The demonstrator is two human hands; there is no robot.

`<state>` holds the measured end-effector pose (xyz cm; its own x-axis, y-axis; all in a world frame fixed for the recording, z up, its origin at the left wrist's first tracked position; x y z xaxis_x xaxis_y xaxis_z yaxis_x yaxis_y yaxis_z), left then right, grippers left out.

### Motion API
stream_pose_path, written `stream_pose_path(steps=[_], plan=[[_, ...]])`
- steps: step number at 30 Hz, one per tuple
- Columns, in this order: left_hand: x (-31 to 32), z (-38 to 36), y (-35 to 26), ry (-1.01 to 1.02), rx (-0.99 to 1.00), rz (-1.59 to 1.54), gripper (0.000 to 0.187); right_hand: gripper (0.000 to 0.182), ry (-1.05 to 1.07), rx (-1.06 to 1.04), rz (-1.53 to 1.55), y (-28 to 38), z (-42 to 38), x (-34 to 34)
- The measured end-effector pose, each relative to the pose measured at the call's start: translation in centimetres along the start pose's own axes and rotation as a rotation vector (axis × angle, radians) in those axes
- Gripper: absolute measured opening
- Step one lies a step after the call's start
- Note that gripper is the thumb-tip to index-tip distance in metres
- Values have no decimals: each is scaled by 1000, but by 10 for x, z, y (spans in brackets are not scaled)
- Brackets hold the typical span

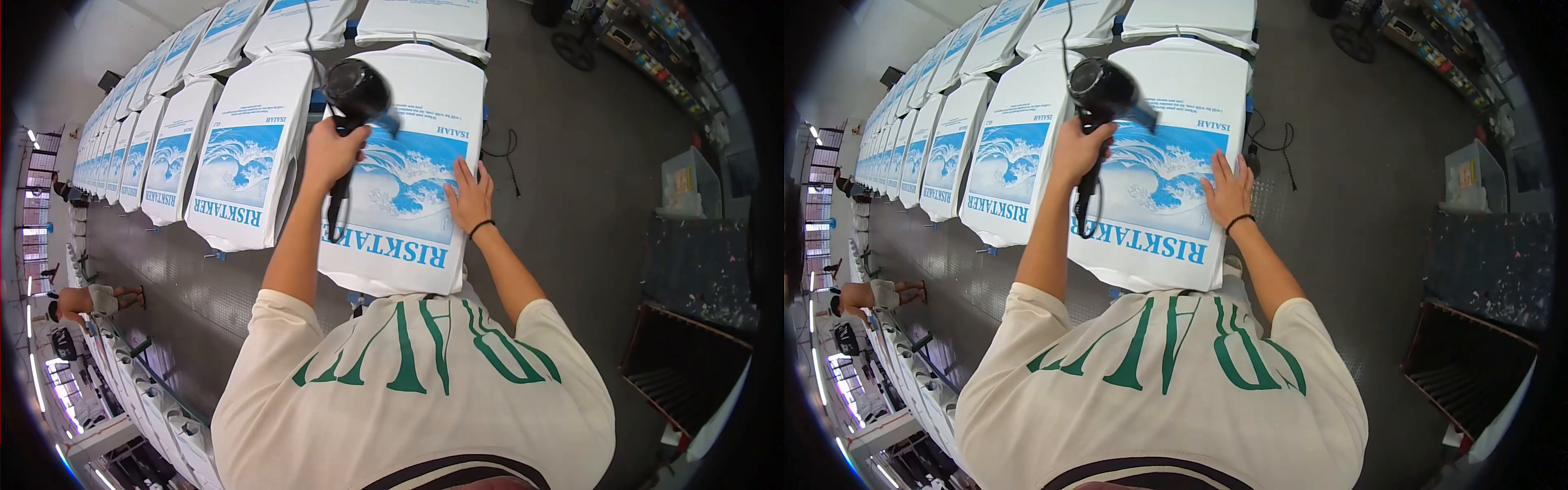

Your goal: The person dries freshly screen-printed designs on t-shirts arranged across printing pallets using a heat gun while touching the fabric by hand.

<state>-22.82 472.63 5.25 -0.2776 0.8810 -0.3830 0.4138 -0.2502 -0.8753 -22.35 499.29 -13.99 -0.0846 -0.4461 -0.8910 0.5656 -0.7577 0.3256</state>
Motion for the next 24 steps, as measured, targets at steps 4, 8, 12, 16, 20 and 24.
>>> stream_pose_path(steps=[4,8,12,16,20,24], plan=[[-56,26,17,-163,-13,104,27,67,256,58,-69,3,40,10],[-73,44,21,-213,-1,100,29,73,400,66,-128,9,45,17],[-58,81,27,-102,8,-7,28,71,418,44,-152,14,40,14],[-12,82,4,21,37,-61,27,70,423,70,-111,6,32,10],[30,55,-11,163,29,-135,25,67,368,-2,-99,-6,23,6],[47,-2,-16,187,-63,-180,24,58,160,-163,-51,-25,12,7]])
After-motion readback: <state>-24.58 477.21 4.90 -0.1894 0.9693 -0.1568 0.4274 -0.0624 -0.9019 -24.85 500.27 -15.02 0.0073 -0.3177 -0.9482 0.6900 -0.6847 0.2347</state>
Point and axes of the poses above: each hand's wrist, its own z-axis towards the middle knuckle, its own x-axis out of the palm, y = z × x, the point moved 1 cm from there along z, towards the middle knuckle, and after that the axes turned 10 degrees about -x, right-handed, at the moved point
